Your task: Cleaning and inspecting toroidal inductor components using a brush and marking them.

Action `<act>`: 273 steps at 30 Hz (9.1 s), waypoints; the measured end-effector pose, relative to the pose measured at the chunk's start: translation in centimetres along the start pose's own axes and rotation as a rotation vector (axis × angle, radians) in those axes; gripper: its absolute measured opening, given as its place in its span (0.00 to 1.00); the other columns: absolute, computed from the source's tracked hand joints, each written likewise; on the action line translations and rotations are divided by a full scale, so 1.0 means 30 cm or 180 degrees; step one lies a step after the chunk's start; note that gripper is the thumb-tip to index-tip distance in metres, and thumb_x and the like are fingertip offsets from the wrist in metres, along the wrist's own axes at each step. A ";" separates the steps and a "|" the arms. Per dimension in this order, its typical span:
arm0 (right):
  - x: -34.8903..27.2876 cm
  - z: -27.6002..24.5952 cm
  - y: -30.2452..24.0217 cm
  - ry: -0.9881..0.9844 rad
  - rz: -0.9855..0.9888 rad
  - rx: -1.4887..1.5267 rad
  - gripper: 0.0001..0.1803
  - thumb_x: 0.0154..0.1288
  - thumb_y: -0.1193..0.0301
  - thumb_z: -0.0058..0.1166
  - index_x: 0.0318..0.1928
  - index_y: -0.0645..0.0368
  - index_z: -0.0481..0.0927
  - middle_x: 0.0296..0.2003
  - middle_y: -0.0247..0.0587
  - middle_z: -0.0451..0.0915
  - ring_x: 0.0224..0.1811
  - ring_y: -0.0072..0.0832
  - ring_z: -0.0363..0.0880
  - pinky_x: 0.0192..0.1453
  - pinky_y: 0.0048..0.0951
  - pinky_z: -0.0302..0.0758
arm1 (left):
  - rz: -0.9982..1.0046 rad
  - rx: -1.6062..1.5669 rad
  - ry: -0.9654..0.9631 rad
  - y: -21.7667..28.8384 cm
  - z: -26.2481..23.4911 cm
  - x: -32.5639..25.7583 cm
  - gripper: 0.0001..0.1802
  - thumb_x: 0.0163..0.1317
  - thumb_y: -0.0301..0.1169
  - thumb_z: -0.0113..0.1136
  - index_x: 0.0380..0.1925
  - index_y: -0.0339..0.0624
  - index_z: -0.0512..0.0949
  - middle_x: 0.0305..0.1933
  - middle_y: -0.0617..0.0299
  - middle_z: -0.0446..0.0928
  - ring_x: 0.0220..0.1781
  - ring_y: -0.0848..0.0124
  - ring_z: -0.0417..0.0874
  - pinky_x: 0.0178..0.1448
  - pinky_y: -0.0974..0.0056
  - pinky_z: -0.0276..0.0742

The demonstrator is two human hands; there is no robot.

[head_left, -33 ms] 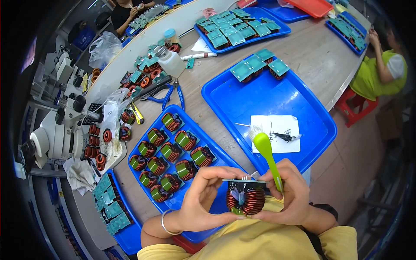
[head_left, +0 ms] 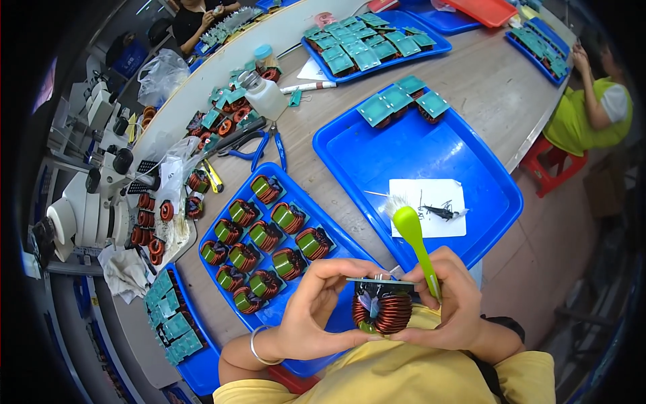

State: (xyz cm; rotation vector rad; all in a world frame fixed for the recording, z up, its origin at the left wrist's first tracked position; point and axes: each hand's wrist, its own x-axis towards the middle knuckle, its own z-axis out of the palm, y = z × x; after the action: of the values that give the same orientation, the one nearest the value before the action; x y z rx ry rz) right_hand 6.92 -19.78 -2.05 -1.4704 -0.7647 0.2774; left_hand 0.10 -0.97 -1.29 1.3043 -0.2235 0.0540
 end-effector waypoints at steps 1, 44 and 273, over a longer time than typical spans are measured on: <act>0.001 -0.002 -0.006 0.0042 -0.0091 -0.0090 0.33 0.37 0.67 0.74 0.44 0.66 0.72 0.34 0.39 0.70 0.20 0.12 0.59 0.18 0.14 0.53 | -0.0032 -0.0004 -0.0108 0.002 -0.001 0.003 0.38 0.39 0.19 0.70 0.52 0.36 0.60 0.52 0.50 0.67 0.57 0.62 0.69 0.62 0.59 0.61; -0.053 -0.106 -0.021 -0.0241 0.0780 0.0444 0.24 0.64 0.56 0.46 0.22 0.66 0.77 0.12 0.34 0.70 0.13 0.15 0.63 0.18 0.19 0.58 | -0.0758 -0.2576 0.1043 -0.059 0.077 -0.141 0.44 0.44 0.40 0.71 0.57 0.44 0.56 0.55 0.56 0.65 0.59 0.58 0.68 0.64 0.51 0.62; 0.009 0.025 -0.049 -0.1361 0.0352 -0.0958 0.08 0.53 0.72 0.58 0.22 0.63 0.77 0.15 0.41 0.73 0.15 0.31 0.71 0.20 0.25 0.63 | 0.0424 0.1822 0.1822 -0.040 0.079 -0.234 0.36 0.35 0.22 0.73 0.49 0.30 0.68 0.49 0.51 0.73 0.55 0.61 0.72 0.67 0.52 0.56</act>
State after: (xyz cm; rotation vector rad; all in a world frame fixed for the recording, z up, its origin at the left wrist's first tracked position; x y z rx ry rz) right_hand 6.25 -19.21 -0.63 -1.7664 -1.1050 0.5942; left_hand -6.87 -2.96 -3.22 1.7774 0.2149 0.6337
